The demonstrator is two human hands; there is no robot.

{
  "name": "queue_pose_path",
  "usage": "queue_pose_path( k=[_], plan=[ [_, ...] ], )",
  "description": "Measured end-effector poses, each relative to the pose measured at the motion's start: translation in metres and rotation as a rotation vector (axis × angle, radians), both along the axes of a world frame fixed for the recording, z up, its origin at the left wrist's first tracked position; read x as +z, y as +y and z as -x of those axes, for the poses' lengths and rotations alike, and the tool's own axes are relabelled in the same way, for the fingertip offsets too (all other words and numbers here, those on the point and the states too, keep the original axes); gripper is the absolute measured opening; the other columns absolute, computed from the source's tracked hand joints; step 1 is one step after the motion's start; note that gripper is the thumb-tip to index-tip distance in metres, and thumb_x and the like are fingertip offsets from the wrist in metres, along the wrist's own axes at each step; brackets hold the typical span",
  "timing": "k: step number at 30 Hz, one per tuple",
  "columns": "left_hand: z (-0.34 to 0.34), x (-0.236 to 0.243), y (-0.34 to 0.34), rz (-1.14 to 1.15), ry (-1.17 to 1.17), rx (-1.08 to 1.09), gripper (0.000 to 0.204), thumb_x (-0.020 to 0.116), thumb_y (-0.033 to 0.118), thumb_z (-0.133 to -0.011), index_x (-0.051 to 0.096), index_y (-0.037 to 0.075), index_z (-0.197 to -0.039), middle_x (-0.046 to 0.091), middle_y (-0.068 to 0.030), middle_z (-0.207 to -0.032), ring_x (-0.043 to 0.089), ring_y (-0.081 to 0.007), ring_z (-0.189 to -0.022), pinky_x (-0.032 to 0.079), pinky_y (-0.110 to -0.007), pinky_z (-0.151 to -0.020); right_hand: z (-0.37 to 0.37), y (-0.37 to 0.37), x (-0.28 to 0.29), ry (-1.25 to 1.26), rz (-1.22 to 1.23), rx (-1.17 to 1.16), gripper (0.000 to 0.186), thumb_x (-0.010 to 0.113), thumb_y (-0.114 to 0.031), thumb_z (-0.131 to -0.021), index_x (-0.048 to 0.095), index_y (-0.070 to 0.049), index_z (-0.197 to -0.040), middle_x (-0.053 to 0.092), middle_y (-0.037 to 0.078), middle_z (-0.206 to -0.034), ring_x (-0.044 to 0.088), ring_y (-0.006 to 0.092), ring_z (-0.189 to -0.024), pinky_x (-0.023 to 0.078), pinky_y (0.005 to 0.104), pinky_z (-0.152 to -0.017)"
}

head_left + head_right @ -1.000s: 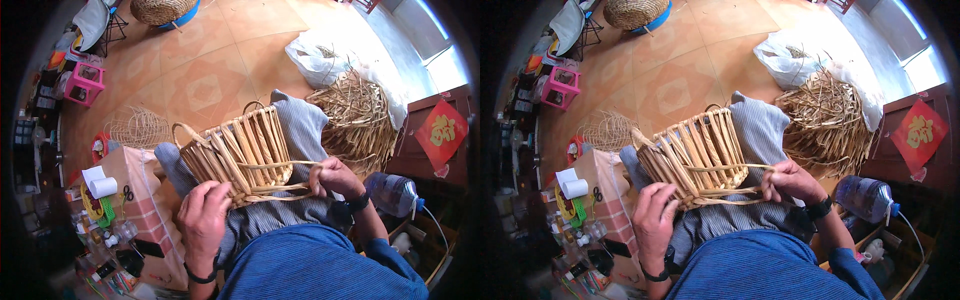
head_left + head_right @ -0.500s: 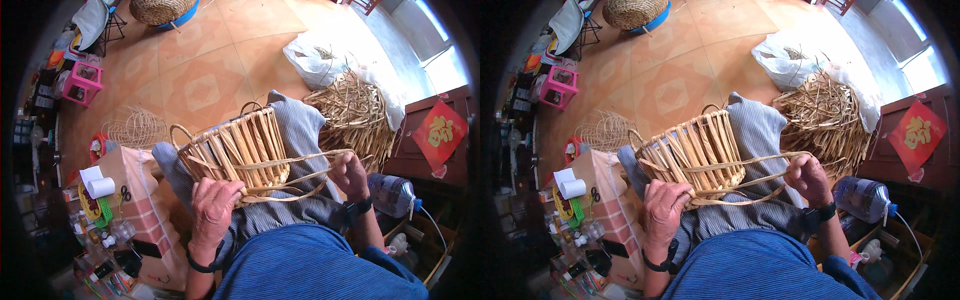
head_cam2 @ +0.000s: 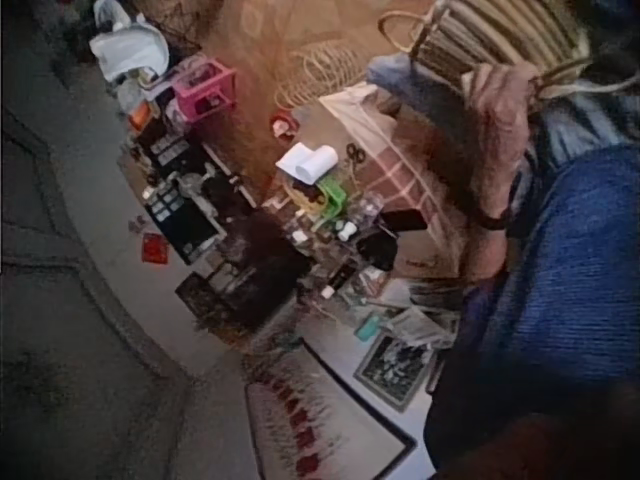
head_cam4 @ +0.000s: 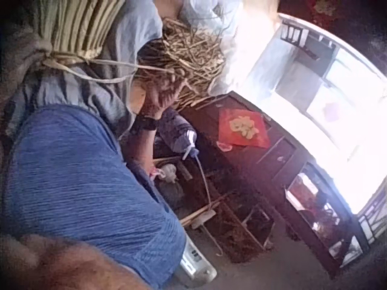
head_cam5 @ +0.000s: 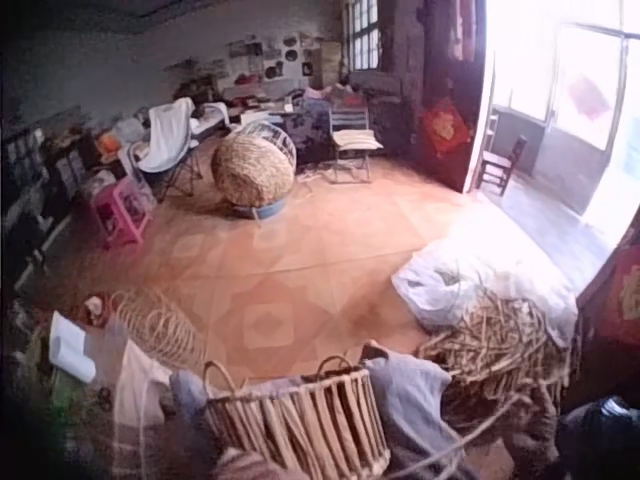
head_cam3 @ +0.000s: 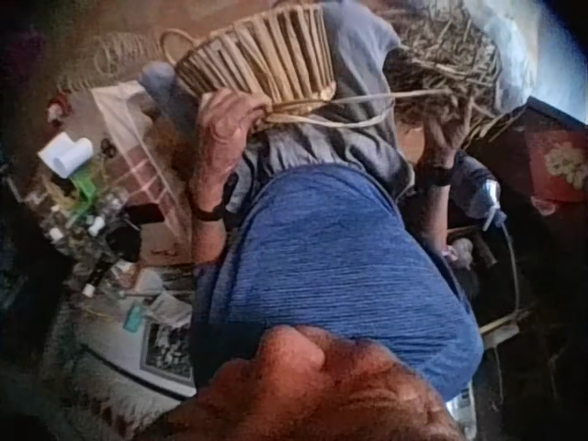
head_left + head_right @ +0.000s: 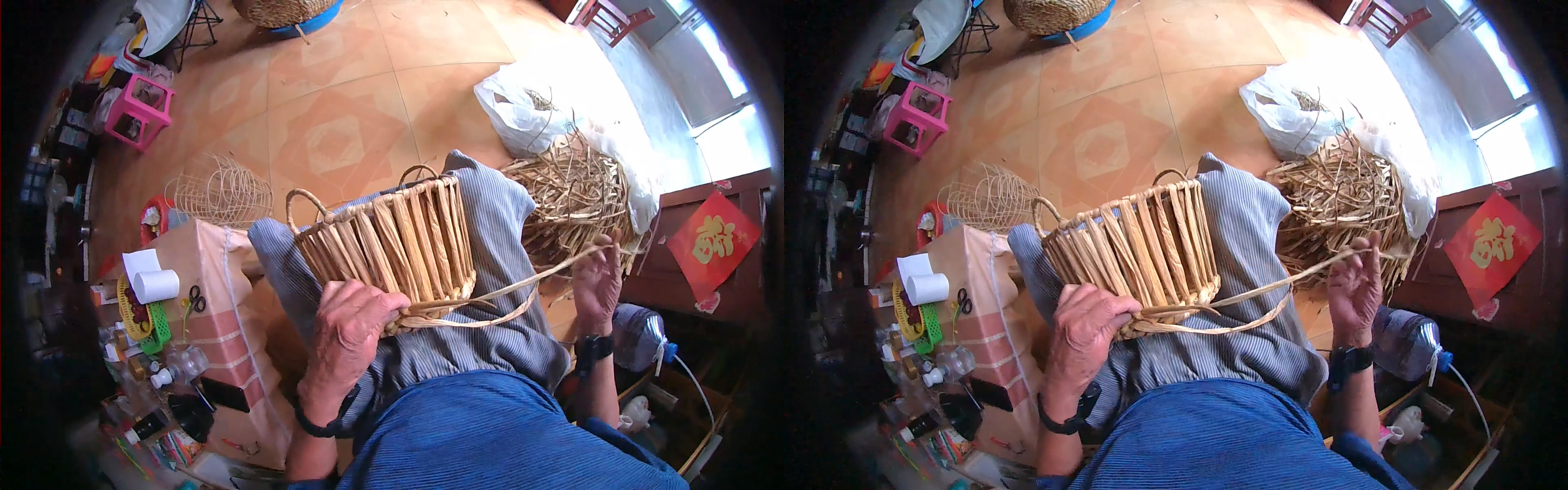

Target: Weaving a small wooden basket using slats and straw material.

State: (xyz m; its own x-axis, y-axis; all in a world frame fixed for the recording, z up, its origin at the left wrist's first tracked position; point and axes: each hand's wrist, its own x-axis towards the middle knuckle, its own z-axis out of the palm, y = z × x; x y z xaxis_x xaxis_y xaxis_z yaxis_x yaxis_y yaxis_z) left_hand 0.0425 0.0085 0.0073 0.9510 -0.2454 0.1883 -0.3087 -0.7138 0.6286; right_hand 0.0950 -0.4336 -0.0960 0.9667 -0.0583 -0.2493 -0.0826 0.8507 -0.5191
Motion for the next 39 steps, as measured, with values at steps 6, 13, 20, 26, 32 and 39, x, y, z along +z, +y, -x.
queue_pose_path(
  k=[6, 13, 20, 26, 32, 39],
  plan=[
    [-0.007, 0.012, -0.005, 0.055, 0.103, -0.001, 0.021, 0.088, 0.011, -0.087, 0.081, 0.009, -0.107, 0.079, -0.0064, -0.093, 0.073, -0.0284, -0.088, 0.050, -0.042, -0.085, 0.026, 0.079, 0.064, -0.052, 1.006, 0.947, 0.044, 0.062, -0.037, -0.116, 0.078, 0.005, -0.116, 0.082, 0.013, -0.112, 0.076, 0.0236, -0.103, 0.059, 0.0380, -0.097],
    [-0.014, 0.023, -0.007, 0.059, 0.211, 0.042, 0.016, 0.090, 0.014, -0.087, 0.081, 0.009, -0.100, 0.080, -0.0068, -0.091, 0.075, -0.0278, -0.087, 0.049, -0.040, -0.084, 0.017, 0.172, 0.111, -0.483, 1.273, 1.209, 0.023, 0.066, -0.024, -0.111, 0.070, -0.002, -0.107, 0.072, 0.021, -0.087, 0.076, 0.0402, -0.086, 0.061, 0.0469, -0.074],
    [-0.010, 0.023, -0.006, 0.003, 0.191, -0.023, 0.019, 0.085, 0.015, -0.092, 0.079, 0.009, -0.110, 0.078, -0.0078, -0.095, 0.074, -0.0303, -0.091, 0.051, -0.043, -0.085, 0.012, 0.199, 0.159, -1.170, 1.796, 0.794, 0.021, 0.077, -0.019, -0.090, 0.070, -0.009, -0.107, 0.060, 0.004, -0.085, 0.072, 0.0247, -0.080, 0.058, 0.0398, -0.066],
    [0.007, 0.032, -0.019, 0.030, 0.238, 0.102, 0.025, 0.087, 0.010, -0.090, 0.078, 0.009, -0.114, 0.080, -0.0082, -0.105, 0.070, -0.0368, -0.094, 0.055, -0.044, -0.087, -0.050, 0.191, 0.131, -1.156, 1.844, 0.320, 0.020, 0.085, -0.022, -0.085, 0.073, -0.013, -0.098, 0.064, 0.005, -0.098, 0.065, 0.0278, -0.089, 0.055, 0.0464, -0.075],
    [0.013, 0.013, -0.023, 0.063, 0.192, 0.203, 0.027, 0.090, 0.012, -0.088, 0.077, 0.010, -0.111, 0.080, -0.0050, -0.102, 0.068, -0.0323, -0.091, 0.055, -0.043, -0.084, -0.023, 0.172, 0.126, -0.778, 1.719, 0.456, 0.020, 0.086, -0.026, -0.094, 0.078, -0.008, -0.095, 0.067, 0.006, -0.085, 0.068, 0.0306, -0.079, 0.056, 0.0435, -0.070],
    [0.019, 0.004, -0.028, 0.024, 0.069, 0.210, 0.045, 0.092, 0.017, -0.088, 0.072, 0.009, -0.128, 0.080, -0.0075, -0.105, 0.070, -0.0319, -0.094, 0.054, -0.044, -0.088, -0.046, 0.192, 0.090, -0.023, 0.527, 0.794, 0.029, 0.068, -0.032, -0.117, 0.073, -0.004, -0.115, 0.070, -0.001, -0.084, 0.064, 0.0079, -0.069, 0.048, 0.0244, -0.061]
  ],
)
